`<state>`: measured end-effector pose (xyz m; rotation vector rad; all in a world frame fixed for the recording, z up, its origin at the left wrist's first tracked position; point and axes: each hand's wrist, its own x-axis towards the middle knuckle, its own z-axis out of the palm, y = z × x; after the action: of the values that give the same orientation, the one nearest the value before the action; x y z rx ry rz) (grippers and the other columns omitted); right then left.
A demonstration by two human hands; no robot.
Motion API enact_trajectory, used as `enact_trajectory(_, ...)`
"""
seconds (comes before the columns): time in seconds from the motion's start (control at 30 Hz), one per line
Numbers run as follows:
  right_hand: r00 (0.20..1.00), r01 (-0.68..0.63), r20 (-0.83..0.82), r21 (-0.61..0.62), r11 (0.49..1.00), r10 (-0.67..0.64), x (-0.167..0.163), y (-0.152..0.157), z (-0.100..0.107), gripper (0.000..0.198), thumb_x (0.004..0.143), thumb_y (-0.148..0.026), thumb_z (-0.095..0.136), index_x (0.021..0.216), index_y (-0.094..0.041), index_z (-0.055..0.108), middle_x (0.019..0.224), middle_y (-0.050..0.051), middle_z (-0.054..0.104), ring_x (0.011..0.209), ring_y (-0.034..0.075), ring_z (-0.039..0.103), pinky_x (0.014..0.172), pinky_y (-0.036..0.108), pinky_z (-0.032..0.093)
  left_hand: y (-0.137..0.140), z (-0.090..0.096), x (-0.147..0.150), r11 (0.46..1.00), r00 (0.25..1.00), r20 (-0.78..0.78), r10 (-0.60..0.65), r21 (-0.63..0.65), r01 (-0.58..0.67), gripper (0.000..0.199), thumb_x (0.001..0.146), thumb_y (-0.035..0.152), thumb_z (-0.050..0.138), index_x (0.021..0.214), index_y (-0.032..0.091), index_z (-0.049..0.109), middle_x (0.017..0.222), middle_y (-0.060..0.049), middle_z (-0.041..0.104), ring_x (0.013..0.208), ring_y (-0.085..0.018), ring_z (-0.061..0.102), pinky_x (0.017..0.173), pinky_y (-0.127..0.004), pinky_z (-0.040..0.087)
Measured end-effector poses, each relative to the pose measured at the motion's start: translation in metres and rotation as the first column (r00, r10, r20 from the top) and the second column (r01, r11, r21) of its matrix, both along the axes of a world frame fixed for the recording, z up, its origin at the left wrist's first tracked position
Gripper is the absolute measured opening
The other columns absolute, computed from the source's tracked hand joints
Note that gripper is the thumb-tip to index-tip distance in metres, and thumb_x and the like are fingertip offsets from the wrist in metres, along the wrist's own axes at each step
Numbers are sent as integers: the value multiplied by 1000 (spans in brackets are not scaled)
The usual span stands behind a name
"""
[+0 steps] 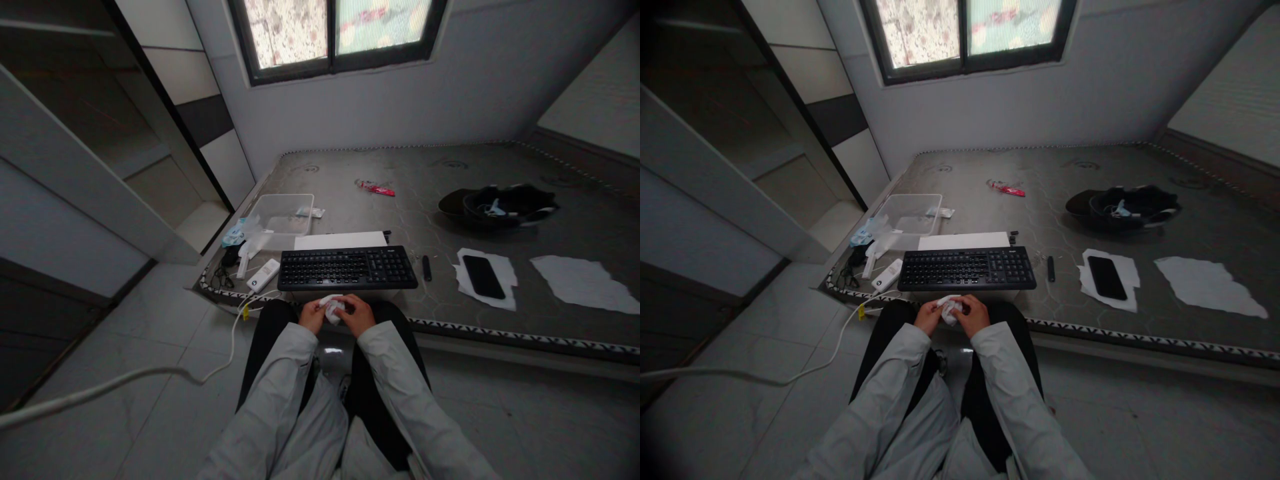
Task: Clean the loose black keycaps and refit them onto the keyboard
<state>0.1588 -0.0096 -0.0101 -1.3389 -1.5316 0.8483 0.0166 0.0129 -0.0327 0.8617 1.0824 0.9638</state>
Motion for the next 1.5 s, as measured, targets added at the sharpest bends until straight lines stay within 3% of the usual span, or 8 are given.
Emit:
enact_trajectory(0.27,1000,23,0,22,999,-23,1,0,-1,25,65,-25,61,89,-22,67,78,1,62,66,14,56,60,24,45,-1,16,0,995,993,-82,89,58,-84,31,49,29,76,74,11,70,70,-7,71,64,-17,63,63,-26,48)
enact_trajectory(0.53,985,63,-158,-45,997,-69,-3,1,-3,26,64,-36,64,85,-20,66,80,2,66,69,16,59,63,27,47,4,-6,-2,998,999,2,43,-36,-43,43,56,37,72,90,10,69,71,-6,70,59,-15,60,56,-24,46)
enact_trajectory(0.7,974,66,-214,-45,997,-74,-3,2,-1,27,63,-37,66,84,-20,64,82,2,64,72,16,60,65,27,49,6,-10,-1,991,993,46,110,-85,-106,45,54,35,73,90,10,68,75,-7,70,56,-12,58,50,-20,43)
enact_trajectory(0.9,974,143,-177,-5,990,-141,-1,3,-1,26,63,-38,65,81,-19,61,85,5,60,69,15,57,60,26,49,8,-9,-6,980,980,-75,186,-52,-190,41,57,36,71,89,10,68,57,-1,65,39,-5,46,37,-15,28)
enact_trajectory(1.07,956,133,-257,-58,989,-143,-1,2,-3,29,67,-37,62,87,-18,56,71,1,60,62,14,57,58,25,48,7,2,-7,976,965,-149,214,-16,-219,40,58,39,69,85,10,69,42,3,56,36,-5,42,36,-16,27)
enact_trajectory(1.2,976,117,-178,-43,992,-123,1,0,1,26,70,-38,59,89,-19,61,72,2,61,66,15,58,62,26,48,5,13,-6,978,967,-154,204,-5,-207,40,57,40,69,82,9,69,38,5,50,35,-4,38,37,-17,26)
enact_trajectory(1.4,921,136,-346,-145,980,-179,6,3,-2,33,70,-45,58,88,-18,55,76,6,66,67,18,63,62,30,52,4,18,-4,980,967,-154,201,27,-199,37,60,38,68,82,8,68,44,3,57,34,-4,37,37,-17,25)
enact_trajectory(1.5,900,153,-383,-170,973,-208,14,8,-5,38,71,-49,56,92,-18,50,78,7,68,64,18,64,59,30,53,1,15,-1,981,970,-151,189,71,-180,33,63,37,65,83,11,69,56,-2,65,40,-7,47,39,-18,31)
